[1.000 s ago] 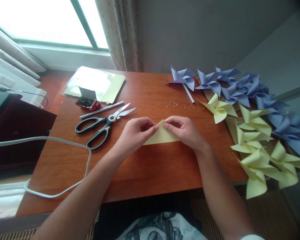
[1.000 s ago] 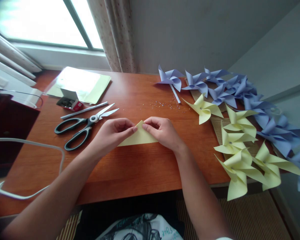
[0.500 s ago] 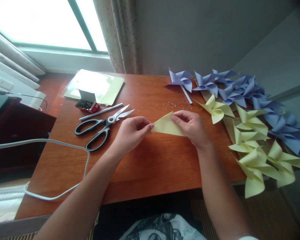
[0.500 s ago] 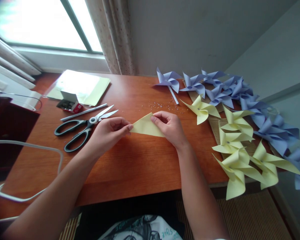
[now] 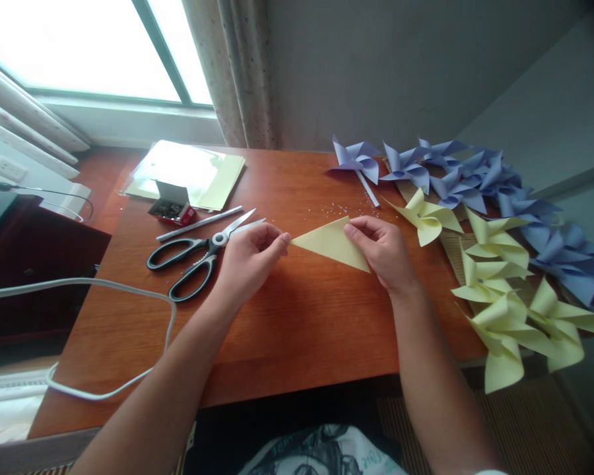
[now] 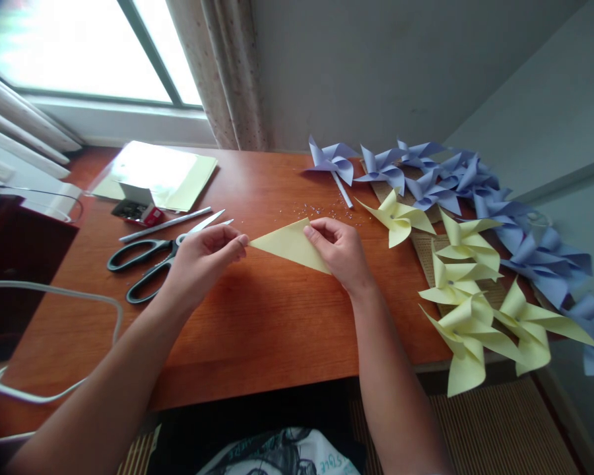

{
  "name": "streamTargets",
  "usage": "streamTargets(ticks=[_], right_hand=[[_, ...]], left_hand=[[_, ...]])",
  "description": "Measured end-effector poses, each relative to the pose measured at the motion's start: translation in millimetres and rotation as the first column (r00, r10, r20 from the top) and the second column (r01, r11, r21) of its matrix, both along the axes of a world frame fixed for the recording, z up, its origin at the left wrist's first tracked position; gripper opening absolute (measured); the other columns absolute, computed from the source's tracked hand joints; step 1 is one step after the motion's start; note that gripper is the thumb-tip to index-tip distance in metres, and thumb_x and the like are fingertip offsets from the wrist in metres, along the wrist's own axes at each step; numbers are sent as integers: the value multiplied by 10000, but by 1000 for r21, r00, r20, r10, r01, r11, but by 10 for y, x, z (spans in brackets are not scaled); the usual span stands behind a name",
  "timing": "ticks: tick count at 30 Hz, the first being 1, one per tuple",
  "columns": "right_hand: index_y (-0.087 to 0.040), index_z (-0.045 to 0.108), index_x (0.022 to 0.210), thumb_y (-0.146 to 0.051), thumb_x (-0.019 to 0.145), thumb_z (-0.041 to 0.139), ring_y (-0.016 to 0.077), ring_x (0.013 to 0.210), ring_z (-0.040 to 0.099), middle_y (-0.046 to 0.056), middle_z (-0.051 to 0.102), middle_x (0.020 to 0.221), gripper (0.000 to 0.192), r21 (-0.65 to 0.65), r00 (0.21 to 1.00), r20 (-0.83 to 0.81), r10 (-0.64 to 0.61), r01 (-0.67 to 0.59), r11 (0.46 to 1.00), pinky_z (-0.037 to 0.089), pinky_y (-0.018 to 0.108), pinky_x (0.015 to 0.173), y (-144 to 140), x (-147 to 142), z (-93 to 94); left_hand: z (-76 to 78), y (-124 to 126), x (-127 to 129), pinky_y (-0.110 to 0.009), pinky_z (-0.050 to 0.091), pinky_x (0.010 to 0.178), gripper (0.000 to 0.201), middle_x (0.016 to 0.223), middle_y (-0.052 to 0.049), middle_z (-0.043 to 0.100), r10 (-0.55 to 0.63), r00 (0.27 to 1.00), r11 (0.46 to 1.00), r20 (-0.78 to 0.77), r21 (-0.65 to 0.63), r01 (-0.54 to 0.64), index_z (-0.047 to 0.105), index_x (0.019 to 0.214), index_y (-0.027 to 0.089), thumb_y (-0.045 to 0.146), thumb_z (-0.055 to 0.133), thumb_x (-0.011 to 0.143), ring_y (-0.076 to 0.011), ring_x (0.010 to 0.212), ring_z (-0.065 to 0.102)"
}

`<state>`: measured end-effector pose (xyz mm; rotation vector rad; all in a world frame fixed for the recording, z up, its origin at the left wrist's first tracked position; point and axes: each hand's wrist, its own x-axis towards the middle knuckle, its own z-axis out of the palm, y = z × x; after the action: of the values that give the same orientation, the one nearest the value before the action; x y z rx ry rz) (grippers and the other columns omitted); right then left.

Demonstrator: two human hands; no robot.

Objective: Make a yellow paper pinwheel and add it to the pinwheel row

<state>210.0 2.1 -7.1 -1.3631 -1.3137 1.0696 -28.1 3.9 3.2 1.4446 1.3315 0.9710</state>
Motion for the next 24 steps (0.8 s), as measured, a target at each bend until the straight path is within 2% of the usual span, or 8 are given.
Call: streamTargets(ticks=[2,4,9,12,16,19,21,24], right_hand=[[-218,710,844,-428,849,720,179,713,626,13,695,803,210,-20,1000,-15,27,-27,999,491,288,637,-10,-20,15],[-218,716,846,-416,855,716,174,716,626,12,696,807,198,-51,995,-37,89,-91,995,490,283,638,-27,-54,39],[-212,729,879,-402,887,681,175,762,638,17,702,838,197,-106,950,-36,309,-311,944,504,281,674,-72,-154,85],[-205,725,889,-391,888,681,176,791,640,19,705,852,191,-87,934,-20,357,-357,930,504,280,700,-82,-184,85],[-206,716,867,-349,858,718,175,783,637,15,712,845,143,-36,943,24,331,-330,943,501,284,704,-85,-194,67],[-205,722,828,-337,861,712,176,747,640,19,717,811,137,-9,955,71,287,-287,958,505,294,683,-85,-200,48],[-210,718,827,-361,865,709,182,754,653,22,720,816,156,20,979,53,198,-199,980,520,304,692,-78,-200,28],[-221,705,855,-400,857,720,190,788,673,27,730,849,179,65,999,-15,45,-44,997,549,318,728,-54,-190,-10]], left_hand=[[19,4,5,-259,438,639,259,759,-35,670,53,998,998,19,35,-54,671,790,162,412,674,857,-154,694,578],[44,-2,22,-262,454,676,274,820,-47,681,37,999,998,26,42,-38,685,831,160,431,665,864,-169,752,597],[33,-63,105,-243,428,602,287,769,-34,664,-243,966,964,90,-91,251,707,850,160,445,668,859,-163,699,572],[-25,-94,133,-229,370,538,278,685,-4,601,-305,950,949,67,-60,309,694,788,157,422,658,867,-125,611,500],[-59,-103,133,-220,323,506,245,648,15,565,-334,943,941,5,-51,334,689,756,157,374,658,867,-102,574,443],[-52,-94,134,-224,349,519,234,670,1,595,-319,946,941,60,-100,323,696,770,157,376,677,852,-114,593,481],[-49,-85,139,-233,398,559,232,733,-20,644,-243,958,953,153,-148,265,702,807,156,387,715,823,-133,640,540],[-48,-74,153,-235,436,606,285,800,-31,686,-45,955,967,294,-227,115,694,885,164,397,794,753,-141,683,590]])
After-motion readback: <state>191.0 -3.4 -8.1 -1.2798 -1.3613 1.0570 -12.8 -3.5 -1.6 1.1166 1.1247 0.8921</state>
